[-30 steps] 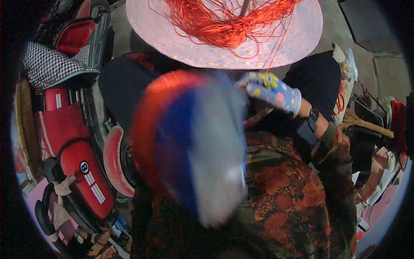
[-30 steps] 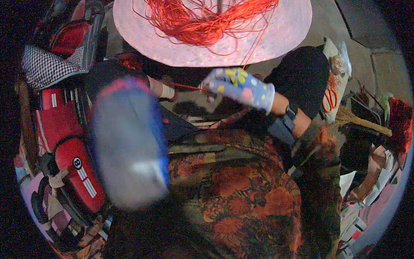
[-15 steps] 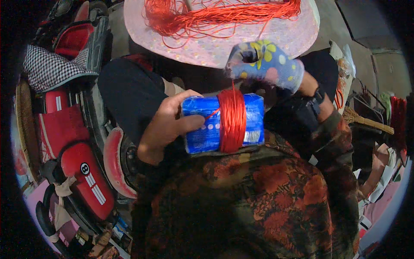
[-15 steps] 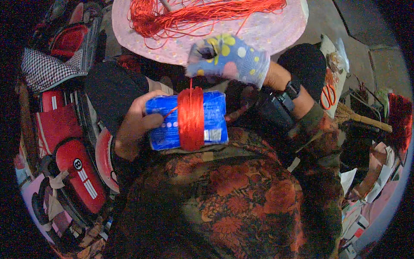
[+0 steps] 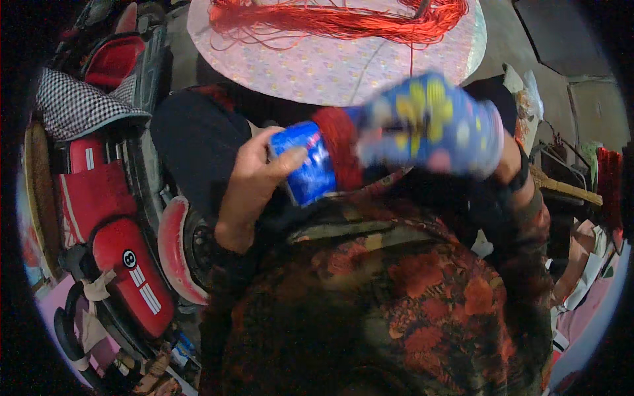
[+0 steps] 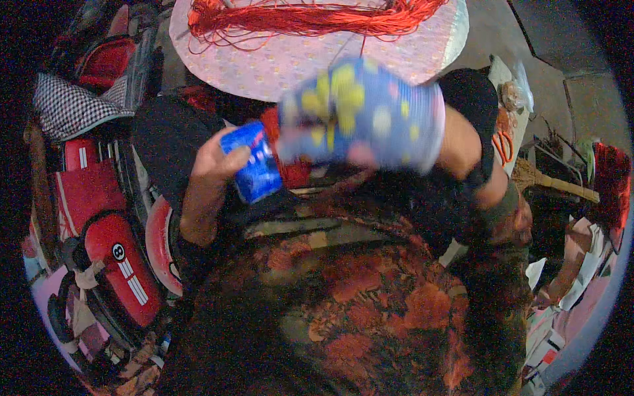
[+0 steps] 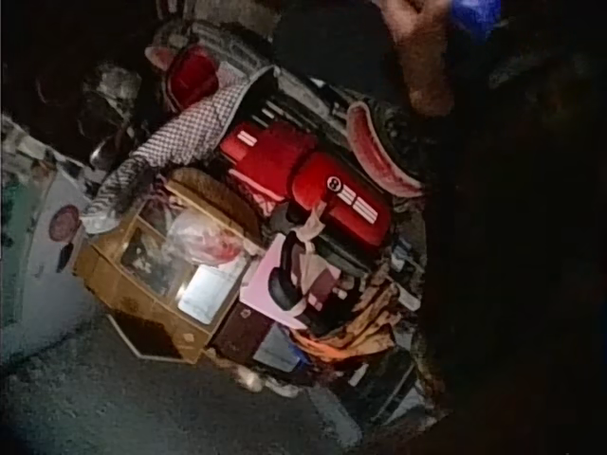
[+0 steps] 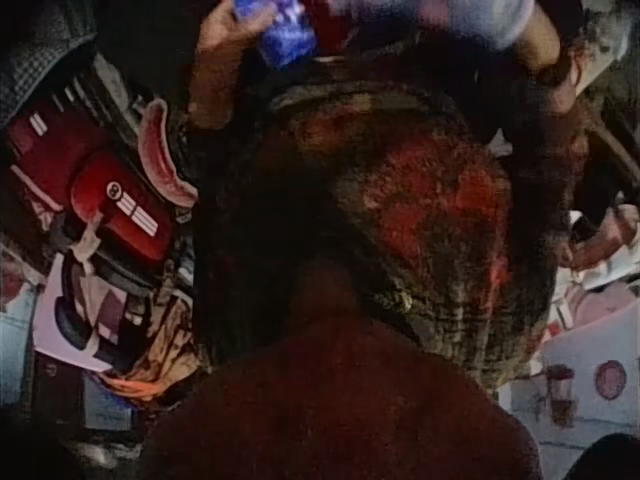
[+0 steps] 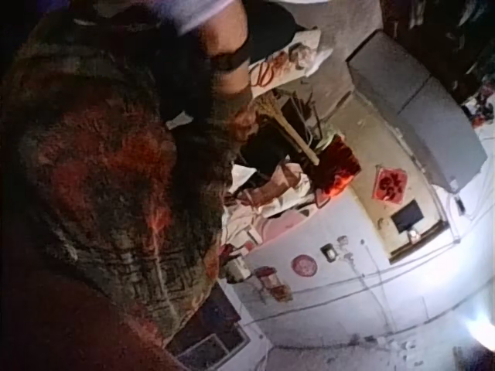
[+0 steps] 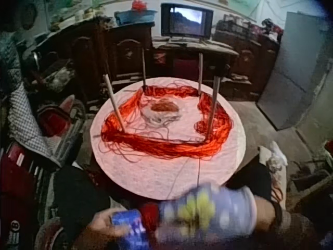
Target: Wrap a blue package repeatedly with red string from a winding frame and cut it with scissors.
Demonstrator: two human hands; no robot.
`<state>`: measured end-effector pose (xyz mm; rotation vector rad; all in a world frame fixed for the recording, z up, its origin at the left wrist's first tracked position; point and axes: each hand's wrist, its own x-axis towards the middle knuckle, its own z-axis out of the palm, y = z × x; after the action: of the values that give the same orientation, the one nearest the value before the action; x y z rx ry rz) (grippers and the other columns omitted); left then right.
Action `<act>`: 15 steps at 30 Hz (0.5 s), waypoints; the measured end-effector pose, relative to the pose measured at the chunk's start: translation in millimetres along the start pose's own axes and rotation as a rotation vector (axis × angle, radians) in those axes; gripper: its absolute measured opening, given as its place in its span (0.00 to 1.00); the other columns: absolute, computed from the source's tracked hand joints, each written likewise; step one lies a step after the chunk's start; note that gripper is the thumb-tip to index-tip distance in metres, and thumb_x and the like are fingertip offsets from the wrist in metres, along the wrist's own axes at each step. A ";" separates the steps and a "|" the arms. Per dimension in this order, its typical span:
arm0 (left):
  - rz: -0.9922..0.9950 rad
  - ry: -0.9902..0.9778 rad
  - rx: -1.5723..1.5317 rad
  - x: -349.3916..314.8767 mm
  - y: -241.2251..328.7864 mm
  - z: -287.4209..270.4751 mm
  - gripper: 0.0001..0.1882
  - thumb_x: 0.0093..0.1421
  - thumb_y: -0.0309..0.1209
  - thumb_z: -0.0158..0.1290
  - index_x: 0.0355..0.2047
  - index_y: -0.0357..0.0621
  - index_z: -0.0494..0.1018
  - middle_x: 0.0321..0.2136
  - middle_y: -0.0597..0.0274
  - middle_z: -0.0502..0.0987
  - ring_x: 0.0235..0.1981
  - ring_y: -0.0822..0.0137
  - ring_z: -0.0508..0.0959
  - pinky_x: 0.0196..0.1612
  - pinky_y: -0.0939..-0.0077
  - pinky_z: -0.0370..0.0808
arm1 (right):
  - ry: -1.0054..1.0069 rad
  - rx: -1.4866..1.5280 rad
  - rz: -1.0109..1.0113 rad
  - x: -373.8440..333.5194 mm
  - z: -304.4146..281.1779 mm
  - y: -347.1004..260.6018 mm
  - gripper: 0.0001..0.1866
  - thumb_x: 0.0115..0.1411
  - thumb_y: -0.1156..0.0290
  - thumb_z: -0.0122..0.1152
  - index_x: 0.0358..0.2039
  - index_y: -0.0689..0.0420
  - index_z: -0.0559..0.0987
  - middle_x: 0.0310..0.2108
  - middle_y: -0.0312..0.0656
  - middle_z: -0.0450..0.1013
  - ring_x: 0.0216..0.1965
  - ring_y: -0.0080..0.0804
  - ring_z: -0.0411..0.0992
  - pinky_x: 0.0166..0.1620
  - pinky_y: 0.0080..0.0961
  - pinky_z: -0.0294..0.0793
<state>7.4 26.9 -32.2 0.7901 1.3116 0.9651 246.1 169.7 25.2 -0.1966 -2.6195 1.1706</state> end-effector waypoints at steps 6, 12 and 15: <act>-0.104 -0.212 -0.417 -15.2 15.2 4.2 0.26 0.55 0.42 0.59 0.48 0.38 0.69 0.39 0.61 0.76 0.38 0.72 0.77 0.47 0.75 0.74 | 0.126 0.304 0.377 -20.6 27.1 56.9 0.13 0.62 0.61 0.56 0.36 0.58 0.78 0.31 0.39 0.77 0.33 0.27 0.74 0.39 0.25 0.72; 0.086 -0.060 -0.595 -9.4 10.3 7.6 0.31 0.61 0.48 0.50 0.56 0.38 0.64 0.52 0.53 0.72 0.51 0.62 0.74 0.55 0.62 0.71 | 0.108 -0.229 0.042 -27.9 46.1 23.7 0.10 0.62 0.66 0.55 0.39 0.56 0.79 0.31 0.44 0.77 0.34 0.41 0.75 0.40 0.35 0.74; 0.229 0.108 -0.308 -8.0 0.8 0.2 0.30 0.62 0.49 0.48 0.56 0.40 0.64 0.52 0.53 0.71 0.51 0.60 0.74 0.54 0.60 0.72 | 0.058 -0.464 -0.078 -20.4 34.4 14.8 0.10 0.60 0.68 0.57 0.41 0.55 0.79 0.32 0.45 0.77 0.34 0.45 0.74 0.39 0.37 0.73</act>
<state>7.4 20.0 -28.1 0.6648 1.1413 1.3722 255.7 150.5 -11.6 -0.2090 -2.7765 0.5085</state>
